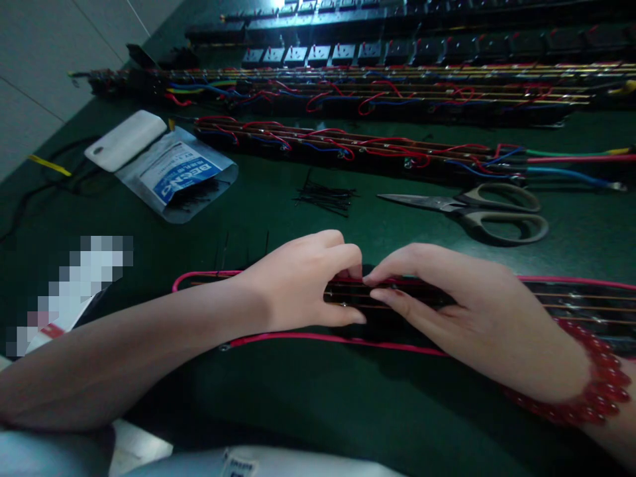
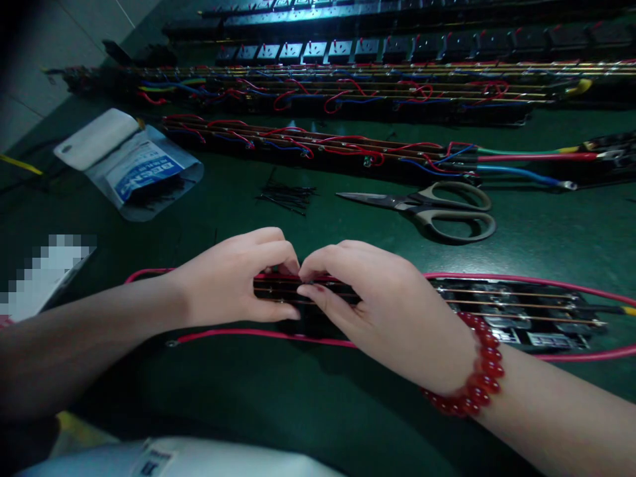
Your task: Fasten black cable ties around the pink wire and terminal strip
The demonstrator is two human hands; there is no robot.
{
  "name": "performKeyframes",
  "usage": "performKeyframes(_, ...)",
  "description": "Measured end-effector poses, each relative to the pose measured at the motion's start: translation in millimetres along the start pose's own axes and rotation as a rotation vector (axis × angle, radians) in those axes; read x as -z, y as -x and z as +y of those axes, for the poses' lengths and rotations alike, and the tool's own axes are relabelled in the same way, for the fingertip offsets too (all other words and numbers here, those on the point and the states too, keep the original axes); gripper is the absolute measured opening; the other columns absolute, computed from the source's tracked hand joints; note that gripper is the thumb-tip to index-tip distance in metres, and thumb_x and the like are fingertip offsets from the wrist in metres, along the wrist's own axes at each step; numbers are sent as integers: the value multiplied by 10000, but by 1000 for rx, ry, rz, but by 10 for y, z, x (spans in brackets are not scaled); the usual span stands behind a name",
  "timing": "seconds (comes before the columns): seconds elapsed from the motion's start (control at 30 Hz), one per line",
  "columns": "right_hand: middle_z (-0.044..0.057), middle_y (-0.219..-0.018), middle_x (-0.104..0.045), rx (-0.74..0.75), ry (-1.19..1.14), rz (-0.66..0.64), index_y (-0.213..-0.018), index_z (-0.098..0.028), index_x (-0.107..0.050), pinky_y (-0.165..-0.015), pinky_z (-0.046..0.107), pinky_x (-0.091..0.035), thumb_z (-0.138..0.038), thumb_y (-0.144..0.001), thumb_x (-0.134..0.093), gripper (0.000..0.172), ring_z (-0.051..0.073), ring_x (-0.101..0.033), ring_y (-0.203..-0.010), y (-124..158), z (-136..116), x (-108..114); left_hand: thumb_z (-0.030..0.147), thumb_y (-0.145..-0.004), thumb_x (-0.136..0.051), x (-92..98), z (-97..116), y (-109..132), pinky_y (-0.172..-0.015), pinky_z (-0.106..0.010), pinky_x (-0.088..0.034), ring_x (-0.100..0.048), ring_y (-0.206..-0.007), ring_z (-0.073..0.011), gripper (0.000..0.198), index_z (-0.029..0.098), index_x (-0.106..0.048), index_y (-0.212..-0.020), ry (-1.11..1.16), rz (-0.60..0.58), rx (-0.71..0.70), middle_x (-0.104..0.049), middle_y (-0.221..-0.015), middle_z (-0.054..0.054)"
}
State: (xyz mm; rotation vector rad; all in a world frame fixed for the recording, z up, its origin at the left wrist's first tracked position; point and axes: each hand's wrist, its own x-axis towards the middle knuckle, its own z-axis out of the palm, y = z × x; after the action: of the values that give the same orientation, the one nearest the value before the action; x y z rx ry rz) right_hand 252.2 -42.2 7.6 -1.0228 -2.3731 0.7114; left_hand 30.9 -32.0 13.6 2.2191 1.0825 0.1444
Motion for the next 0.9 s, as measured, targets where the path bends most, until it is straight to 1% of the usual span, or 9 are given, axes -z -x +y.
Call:
performKeyframes(0.07,31,-880,-748,-20,-26,-10,-940,-234,-695,-663,276,-569,-317,-933,-571,149,160,-692,-757,-4,7,0,365,-789,-806,1,-5,-7,-675,-229,-422,-548,-825,-129,298,192,-636,-963,2,2,5,-553,-936,2)
performKeyframes(0.17,32,-892,-746,-8,-44,-26,-929,-241,-692,-676,286,-576,-264,-911,-581,114,163,-692,-780,-1,4,4,338,-767,-821,-10,-16,-10,-683,-233,-433,-558,-826,-130,313,193,-623,-961,26,12,5,-556,-921,8)
performKeyframes(0.33,17,-882,-741,96,-97,-64,-889,-260,-689,-734,304,-579,-203,-908,-582,123,167,-681,-861,-5,-10,8,298,-734,-834,-23,-27,-6,-717,-247,-476,-605,-831,-121,416,199,-605,-1067,116,24,21,-583,-983,10)
performKeyframes(0.47,11,-857,-730,144,-146,-68,-886,-242,-690,-720,276,-571,-175,-890,-613,102,152,-667,-865,-7,-14,27,305,-741,-828,-7,-22,-10,-709,-247,-478,-617,-828,-122,463,206,-596,-1129,121,6,36,-595,-998,5)
performKeyframes(0.7,19,-840,-721,110,-178,-87,-873,-241,-687,-681,264,-563,-224,-910,-630,70,150,-667,-843,3,-9,52,308,-753,-820,-7,-20,-10,-714,-243,-480,-620,-837,-120,450,207,-597,-1130,117,3,34,-593,-1021,-2)
performKeyframes(0.9,9,-899,-718,64,-178,-77,-908,-235,-676,-669,220,-557,-238,-923,-623,56,112,-674,-801,3,-2,73,295,-750,-821,-7,-32,-18,-712,-230,-471,-603,-819,-106,424,200,-604,-1102,128,-6,14,-576,-1021,2)
